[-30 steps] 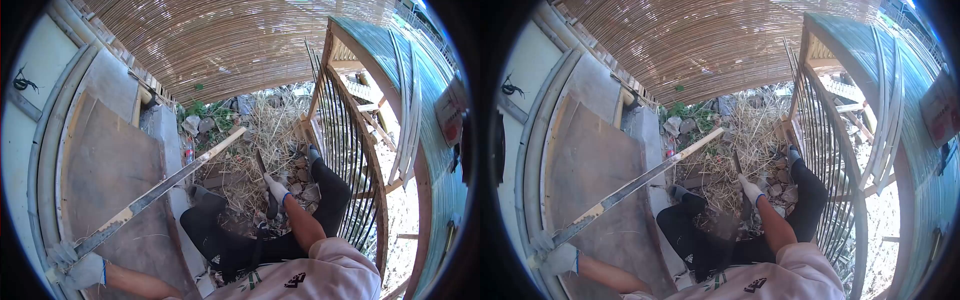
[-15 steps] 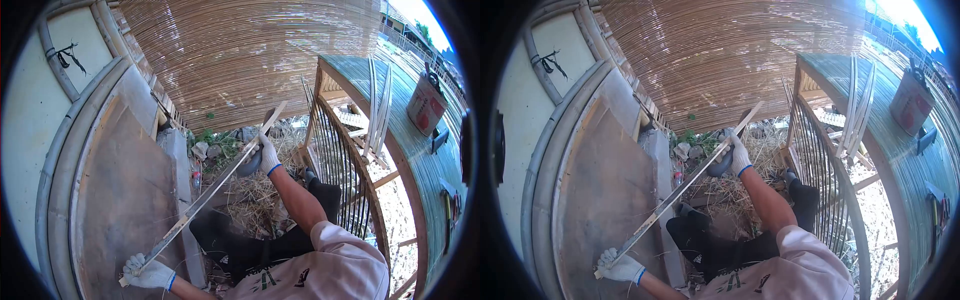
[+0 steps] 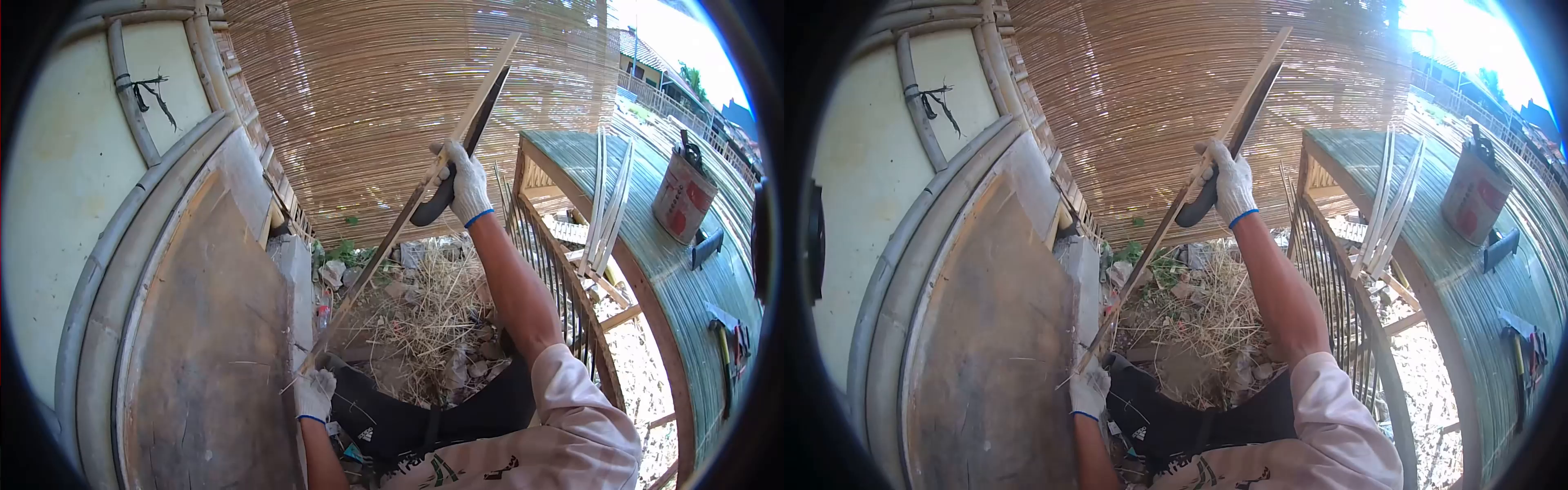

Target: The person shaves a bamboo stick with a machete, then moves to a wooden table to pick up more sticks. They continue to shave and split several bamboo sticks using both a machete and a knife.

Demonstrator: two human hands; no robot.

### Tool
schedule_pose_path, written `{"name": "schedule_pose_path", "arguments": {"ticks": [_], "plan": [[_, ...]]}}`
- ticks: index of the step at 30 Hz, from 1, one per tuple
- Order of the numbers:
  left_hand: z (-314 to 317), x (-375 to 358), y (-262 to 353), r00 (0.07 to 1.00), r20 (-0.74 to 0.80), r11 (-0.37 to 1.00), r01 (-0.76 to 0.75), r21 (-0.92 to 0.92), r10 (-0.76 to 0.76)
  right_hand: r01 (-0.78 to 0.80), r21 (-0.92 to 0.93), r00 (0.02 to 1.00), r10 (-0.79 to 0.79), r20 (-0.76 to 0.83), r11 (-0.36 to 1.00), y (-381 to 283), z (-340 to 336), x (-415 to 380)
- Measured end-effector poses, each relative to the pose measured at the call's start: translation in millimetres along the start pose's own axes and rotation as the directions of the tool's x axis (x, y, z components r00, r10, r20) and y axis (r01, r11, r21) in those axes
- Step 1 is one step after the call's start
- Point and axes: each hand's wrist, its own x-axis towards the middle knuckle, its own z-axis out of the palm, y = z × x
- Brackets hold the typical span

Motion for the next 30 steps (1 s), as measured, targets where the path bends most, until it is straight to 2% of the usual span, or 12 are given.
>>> {"name": "schedule_pose_path", "arguments": {"ticks": [3, 5, 6, 9, 11, 15, 19, 20, 22, 25, 28, 30], "plan": [[71, -32, 18, 0.989, -0.145, 0.993, -0.058, -0.104, 0.043, 0.116, -0.109, 0.993, -0.113, 0.029, 0.987, -25, 20, 1], [102, -38, 34, 0.985, -0.134, 0.994, -0.108, -0.014, 0.105, 0.219, -0.401, 0.974, -0.220, 0.045, 0.890, -38, 31, -9], [101, -24, 40, 0.961, -0.051, 0.948, -0.259, 0.186, 0.272, 0.212, -0.400, 0.976, -0.212, 0.046, 0.891, -39, 35, -14], [157, -60, 65, 0.751, 0.174, 0.520, -0.585, 0.622, 0.637, 0.237, -0.475, 0.970, -0.230, 0.074, 0.847, -35, 43, -31], [179, -53, 80, 0.526, 0.341, 0.246, -0.757, 0.605, 0.779, 0.175, -0.561, 0.984, -0.147, 0.095, 0.809, -29, 41, -44], [299, -135, 106, 0.491, 0.585, 0.396, -0.870, 0.292, 0.646, 0.090, -0.514, 0.984, 0.004, 0.179, 0.853, 3, 29, -64], [377, -143, 119, 0.040, 0.743, -0.173, -0.963, 0.207, 0.668, 0.001, -0.620, 0.956, 0.181, 0.231, 0.785, 21, 22, -92], [389, -144, 122, 0.060, 0.744, -0.164, -0.961, 0.224, 0.665, -0.006, -0.651, 0.947, 0.213, 0.240, 0.759, 28, 17, -98], [402, -154, 121, -0.079, 0.789, -0.338, -0.926, 0.169, 0.609, 0.028, -0.738, 0.937, 0.239, 0.255, 0.675, 31, 14, -114], [388, -145, 102, -0.096, 0.775, -0.142, -0.990, -0.009, 0.624, -0.024, -0.772, 0.908, 0.337, 0.250, 0.635, 52, -7, -131], [330, -97, 77, -0.092, 0.699, -0.174, -0.984, 0.047, 0.709, -0.004, -0.770, 0.916, 0.311, 0.253, 0.638, 65, -28, -144], [281, -80, 40, 0.491, 0.495, 0.293, -0.856, 0.425, 0.717, -0.066, -0.787, 0.921, 0.342, 0.190, 0.614, 58, -32, -152]]}}
